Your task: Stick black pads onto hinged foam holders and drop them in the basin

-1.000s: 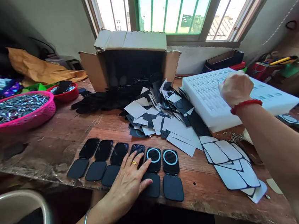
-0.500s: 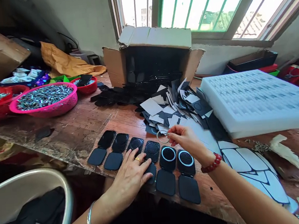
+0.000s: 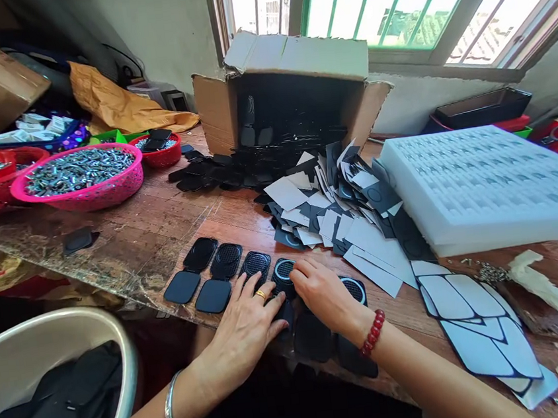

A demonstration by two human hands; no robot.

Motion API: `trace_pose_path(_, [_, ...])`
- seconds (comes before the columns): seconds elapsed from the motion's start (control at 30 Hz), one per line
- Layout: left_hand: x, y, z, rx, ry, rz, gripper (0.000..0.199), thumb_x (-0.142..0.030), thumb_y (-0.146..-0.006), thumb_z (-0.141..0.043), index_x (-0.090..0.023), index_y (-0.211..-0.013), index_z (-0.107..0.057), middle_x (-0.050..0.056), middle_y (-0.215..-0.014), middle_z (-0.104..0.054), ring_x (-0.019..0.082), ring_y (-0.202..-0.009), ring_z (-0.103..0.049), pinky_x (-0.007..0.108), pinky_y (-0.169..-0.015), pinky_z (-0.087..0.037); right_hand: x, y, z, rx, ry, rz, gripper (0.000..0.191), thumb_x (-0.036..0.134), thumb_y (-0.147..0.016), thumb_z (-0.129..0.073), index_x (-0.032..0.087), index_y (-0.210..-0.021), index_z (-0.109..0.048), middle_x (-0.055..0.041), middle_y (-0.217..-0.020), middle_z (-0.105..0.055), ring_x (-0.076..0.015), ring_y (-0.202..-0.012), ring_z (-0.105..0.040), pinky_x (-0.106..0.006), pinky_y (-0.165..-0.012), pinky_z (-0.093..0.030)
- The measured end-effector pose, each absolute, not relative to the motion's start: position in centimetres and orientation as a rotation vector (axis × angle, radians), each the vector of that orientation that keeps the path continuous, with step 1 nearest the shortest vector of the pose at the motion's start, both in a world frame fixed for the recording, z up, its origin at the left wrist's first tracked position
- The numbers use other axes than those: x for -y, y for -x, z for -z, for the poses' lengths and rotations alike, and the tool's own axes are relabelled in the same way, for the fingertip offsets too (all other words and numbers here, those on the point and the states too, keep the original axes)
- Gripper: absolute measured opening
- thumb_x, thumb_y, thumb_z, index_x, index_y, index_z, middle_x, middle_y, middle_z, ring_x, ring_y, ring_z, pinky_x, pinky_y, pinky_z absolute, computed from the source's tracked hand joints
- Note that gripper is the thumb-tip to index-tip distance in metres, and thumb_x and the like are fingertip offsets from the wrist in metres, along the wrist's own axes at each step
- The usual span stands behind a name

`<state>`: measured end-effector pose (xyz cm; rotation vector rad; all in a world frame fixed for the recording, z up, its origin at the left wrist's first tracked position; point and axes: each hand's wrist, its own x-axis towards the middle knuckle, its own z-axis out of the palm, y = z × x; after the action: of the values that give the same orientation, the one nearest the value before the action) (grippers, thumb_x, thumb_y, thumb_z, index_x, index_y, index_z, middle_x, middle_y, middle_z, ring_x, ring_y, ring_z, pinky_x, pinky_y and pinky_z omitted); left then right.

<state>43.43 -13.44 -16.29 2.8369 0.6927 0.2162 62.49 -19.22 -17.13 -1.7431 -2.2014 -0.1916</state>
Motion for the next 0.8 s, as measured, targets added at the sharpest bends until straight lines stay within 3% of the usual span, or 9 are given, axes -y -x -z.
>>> trace_pose_path(0.17, [13.5,-43.6,15.8,-0.687,-2.856,-0.178,0.038,-0.036,-0.091,-0.065,-0.017,-0.124,-0.066,0.011,-0.131,-0.063,0.036,-0.136,-0.045,0.057,-0.116,-0.032,19.5,-61.8,17.2,2.320,1.778,0.193,0.022,0.005,-0.092,-0.050,0.018,-0.078,-0.060,-0.0083,-0.086,-0.065,-0.0230,-0.081,-0.059,-0.036,-0.074,-0.053])
trace_pose_path(0.33, [13.3,-43.3,16.5,-0.666,-2.884,-0.244,0.039,-0.037,-0.091,-0.065,-0.020,-0.126,-0.064,0.009,-0.133,-0.063,0.035,-0.135,-0.046,0.057,-0.116,-0.032,20.0,-63.9,15.5,2.177,1.768,0.180,0.020,0.012,-0.094,-0.048,0.018,-0.090,-0.066,-0.0100,-0.090,-0.068,-0.0245,-0.087,-0.062,-0.040,-0.081,-0.052])
trace_pose_path(0.43, [13.1,-43.1,17.8,-0.608,-2.920,-0.337,0.038,-0.039,-0.091,-0.064,-0.023,-0.126,-0.065,0.008,-0.133,-0.063,0.035,-0.132,-0.048,0.057,-0.113,-0.035,20.1,-69.9,12.6,1.849,1.936,0.177,0.018,0.019,-0.093,-0.050,0.020,-0.087,-0.067,-0.0094,-0.090,-0.070,-0.0238,-0.085,-0.064,-0.037,-0.079,-0.050])
trace_pose_path(0.53, [12.8,-43.2,19.3,-0.625,-2.958,-0.439,0.034,-0.040,-0.090,-0.065,-0.024,-0.120,-0.069,0.007,-0.127,-0.067,0.035,-0.126,-0.053,0.056,-0.110,-0.038,21.1,-78.5,8.1,1.193,2.385,0.293,0.013,0.022,-0.087,-0.055,0.020,-0.082,-0.066,-0.0090,-0.089,-0.071,-0.0248,-0.088,-0.064,-0.035,-0.083,-0.047])
trace_pose_path(0.6, [12.7,-43.3,20.1,-0.657,-2.976,-0.519,0.030,-0.037,-0.088,-0.068,-0.024,-0.115,-0.071,0.008,-0.123,-0.069,0.035,-0.124,-0.055,0.056,-0.109,-0.038,22.6,-83.9,5.1,0.932,2.501,0.412,0.017,0.017,-0.087,-0.049,0.018,-0.079,-0.064,-0.0137,-0.085,-0.069,-0.0283,-0.088,-0.063,-0.039,-0.082,-0.044])
trace_pose_path(0.7, [12.4,-43.2,21.1,-0.601,-3.023,-0.608,0.030,-0.036,-0.087,-0.067,-0.025,-0.115,-0.072,0.008,-0.123,-0.069,0.037,-0.124,-0.054,0.058,-0.107,-0.038,25.1,-89.5,2.2,0.726,2.571,0.473,0.019,0.012,-0.085,-0.049,0.016,-0.072,-0.063,-0.0167,-0.074,-0.066,-0.0300,-0.084,-0.060,-0.043,-0.080,-0.042])
trace_pose_path(0.8, [12.2,-42.9,21.5,-0.549,-3.038,-0.613,0.033,-0.037,-0.092,-0.060,-0.027,-0.122,-0.068,0.008,-0.129,-0.066,0.035,-0.126,-0.052,0.057,-0.108,-0.037,26.5,-91.5,1.8,0.750,2.555,0.395,0.020,0.021,-0.089,-0.055,0.014,-0.074,-0.066,-0.0143,-0.069,-0.065,-0.0257,-0.076,-0.059,-0.041,-0.072,-0.045])
